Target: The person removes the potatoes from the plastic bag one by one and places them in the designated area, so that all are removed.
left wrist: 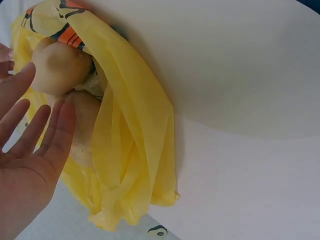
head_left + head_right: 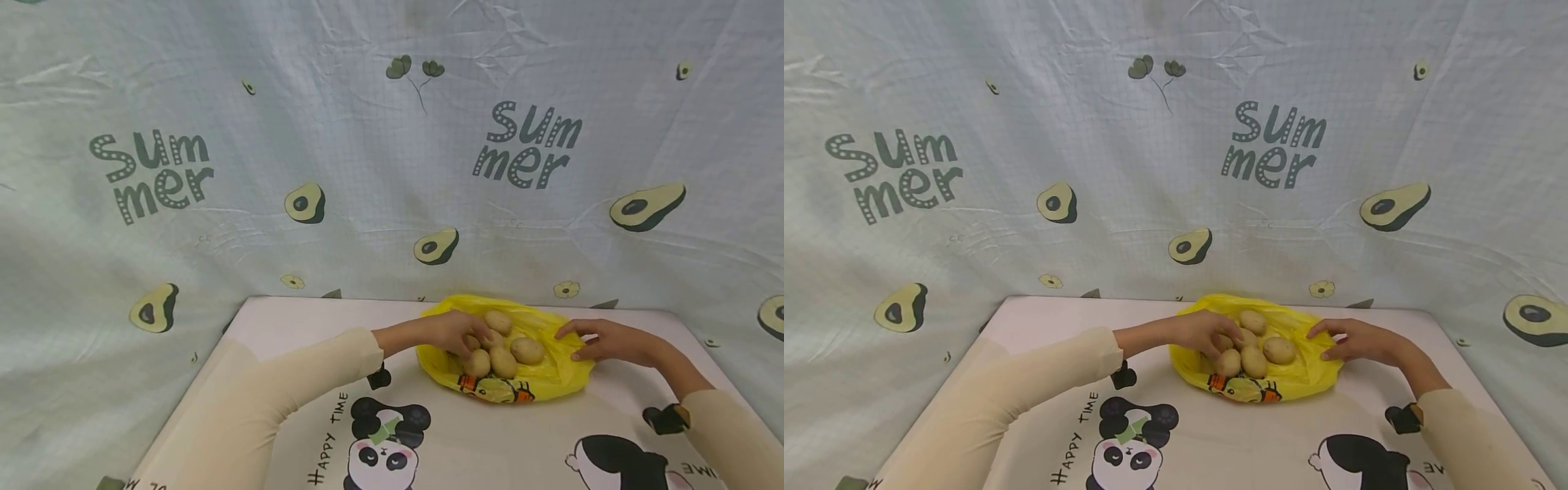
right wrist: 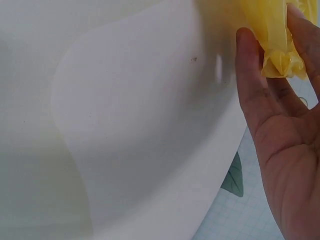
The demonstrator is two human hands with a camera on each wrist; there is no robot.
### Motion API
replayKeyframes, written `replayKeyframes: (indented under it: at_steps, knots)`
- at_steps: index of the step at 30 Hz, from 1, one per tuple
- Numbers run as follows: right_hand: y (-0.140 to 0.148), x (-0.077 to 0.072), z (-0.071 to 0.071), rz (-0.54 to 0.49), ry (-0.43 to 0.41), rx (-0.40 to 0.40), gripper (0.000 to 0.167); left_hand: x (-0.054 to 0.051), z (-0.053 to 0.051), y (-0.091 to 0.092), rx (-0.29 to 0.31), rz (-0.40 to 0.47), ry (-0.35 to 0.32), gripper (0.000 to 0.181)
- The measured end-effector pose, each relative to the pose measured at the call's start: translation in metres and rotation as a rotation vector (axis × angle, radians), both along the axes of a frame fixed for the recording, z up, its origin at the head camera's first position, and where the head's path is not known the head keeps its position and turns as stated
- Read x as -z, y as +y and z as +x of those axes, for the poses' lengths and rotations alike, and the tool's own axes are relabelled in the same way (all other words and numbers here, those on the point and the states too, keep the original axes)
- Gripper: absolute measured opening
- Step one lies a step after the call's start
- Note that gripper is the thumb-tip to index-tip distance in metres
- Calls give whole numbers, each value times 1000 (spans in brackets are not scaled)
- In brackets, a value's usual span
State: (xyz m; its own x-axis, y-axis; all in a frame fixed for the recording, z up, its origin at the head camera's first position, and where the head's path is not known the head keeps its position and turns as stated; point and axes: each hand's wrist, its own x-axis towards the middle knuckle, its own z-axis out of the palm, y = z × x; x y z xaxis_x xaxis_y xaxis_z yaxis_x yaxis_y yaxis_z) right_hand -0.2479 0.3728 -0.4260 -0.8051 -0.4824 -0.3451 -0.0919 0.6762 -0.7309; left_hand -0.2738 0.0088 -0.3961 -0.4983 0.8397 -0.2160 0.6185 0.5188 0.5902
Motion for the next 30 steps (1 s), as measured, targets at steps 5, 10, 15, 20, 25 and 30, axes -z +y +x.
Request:
replayKeyframes:
  at_steps: [5,10,15,20,25,30]
  knots:
    - [2,4,1,-2,5,2,47,5,-1,7,28,-48,38,47]
    - [3,8,1,3,-10,11,47,7,-1,12,36,-99,64,44]
    - [3,10,0,25,5,10,48,8,-5,16,39,-125,56,39]
    - [2,12,-1,50,48,6,47,10,-5,18,63,-129,64,40]
    - [1,13,-3,51,51,4,46,11,-3,20,87,-152,132,39]
    - [0,14,0,43,34,17,46,12,3,24,150,-178,233,38]
